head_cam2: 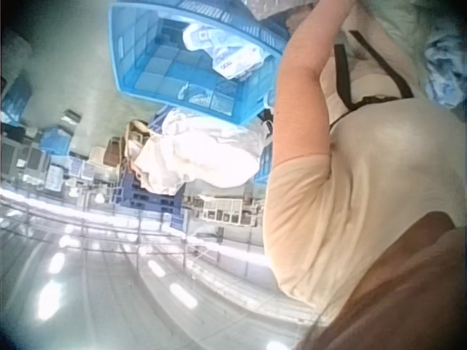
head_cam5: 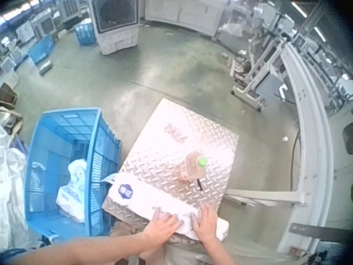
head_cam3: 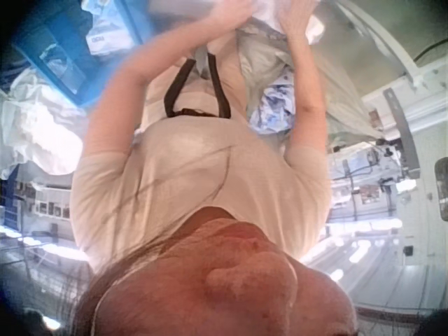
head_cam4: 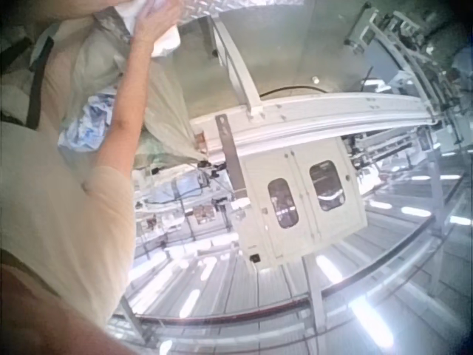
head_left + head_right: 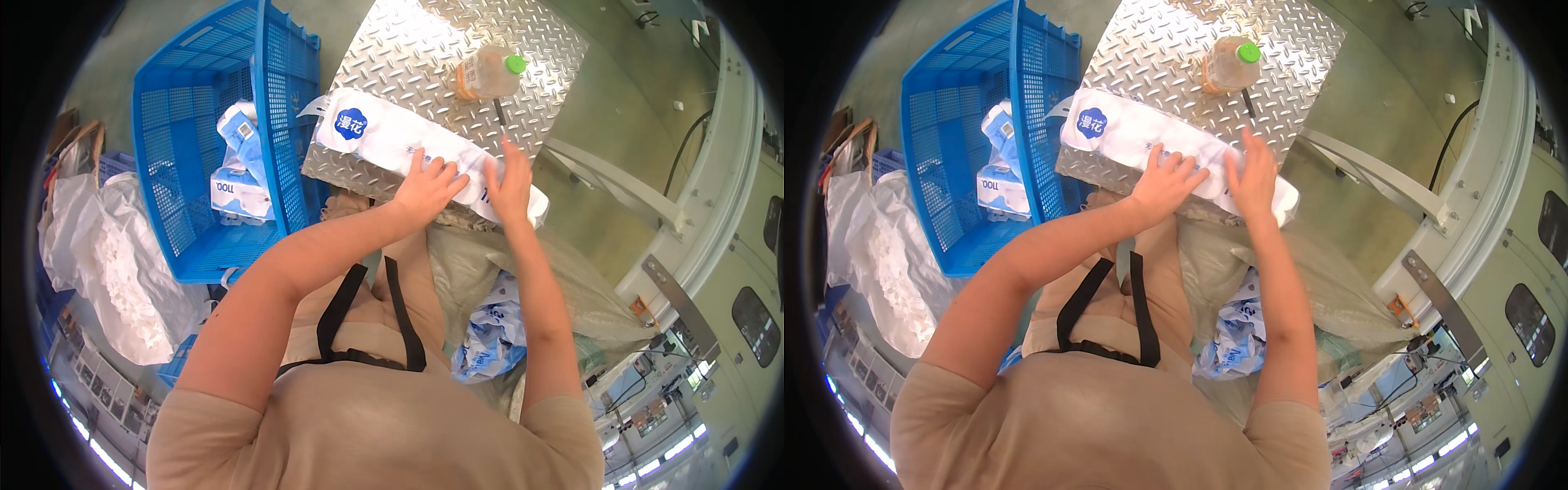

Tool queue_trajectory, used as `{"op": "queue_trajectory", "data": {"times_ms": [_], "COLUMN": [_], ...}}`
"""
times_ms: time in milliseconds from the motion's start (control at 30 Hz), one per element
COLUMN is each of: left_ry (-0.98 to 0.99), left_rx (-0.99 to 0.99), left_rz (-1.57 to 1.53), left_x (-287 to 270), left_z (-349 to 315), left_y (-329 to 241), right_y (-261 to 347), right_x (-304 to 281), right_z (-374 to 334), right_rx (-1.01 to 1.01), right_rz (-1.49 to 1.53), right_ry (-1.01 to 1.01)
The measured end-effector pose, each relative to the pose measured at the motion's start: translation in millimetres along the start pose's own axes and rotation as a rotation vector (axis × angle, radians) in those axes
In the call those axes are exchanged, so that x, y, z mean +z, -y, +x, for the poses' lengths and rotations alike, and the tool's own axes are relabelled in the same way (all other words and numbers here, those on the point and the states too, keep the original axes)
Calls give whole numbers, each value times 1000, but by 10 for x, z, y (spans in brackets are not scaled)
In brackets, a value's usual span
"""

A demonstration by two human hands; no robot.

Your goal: The person takes white paper rolls from a large bag and places them into a clear plastic packaging sleeve on a metal table, then loads the packaged units onto a conveyor belt.

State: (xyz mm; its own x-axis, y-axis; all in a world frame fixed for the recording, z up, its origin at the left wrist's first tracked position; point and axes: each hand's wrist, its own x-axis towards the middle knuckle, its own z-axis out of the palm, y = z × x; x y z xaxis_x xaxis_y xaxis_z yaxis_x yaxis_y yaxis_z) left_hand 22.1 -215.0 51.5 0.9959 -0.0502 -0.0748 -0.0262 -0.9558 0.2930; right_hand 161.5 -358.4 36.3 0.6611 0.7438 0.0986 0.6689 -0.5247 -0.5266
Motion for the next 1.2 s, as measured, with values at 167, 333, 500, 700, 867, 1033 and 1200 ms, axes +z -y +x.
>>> {"op": "queue_trajectory", "data": {"times_ms": [167, 333, 500, 700, 867, 1033, 1200], "left_ry": [39, 59, -88, -32, 50, 73, 35], "left_rx": [55, 74, 189, 272, -15, -332, -345], "left_rz": [49, 34, 22, 162, -84, 102, 65], "left_x": [69, 42, 160, 269, 120, -154, -49], "left_z": [63, 116, 26, -158, -268, -500, -496], "left_y": [73, 34, 122, 213, 513, 938, 955], "right_y": [82, 154, 408, 246, -429, -903, -1172], "right_x": [-217, -252, -224, -141, -225, 298, 1022], "right_z": [-338, -78, 51, 127, 432, 761, 961], "right_rx": [-104, -72, 7, 43, 417, 483, 496], "right_rz": [-221, -258, -441, -416, 518, 81, -152], "right_ry": [167, 492, 620, 680, 759, 230, 191]}}
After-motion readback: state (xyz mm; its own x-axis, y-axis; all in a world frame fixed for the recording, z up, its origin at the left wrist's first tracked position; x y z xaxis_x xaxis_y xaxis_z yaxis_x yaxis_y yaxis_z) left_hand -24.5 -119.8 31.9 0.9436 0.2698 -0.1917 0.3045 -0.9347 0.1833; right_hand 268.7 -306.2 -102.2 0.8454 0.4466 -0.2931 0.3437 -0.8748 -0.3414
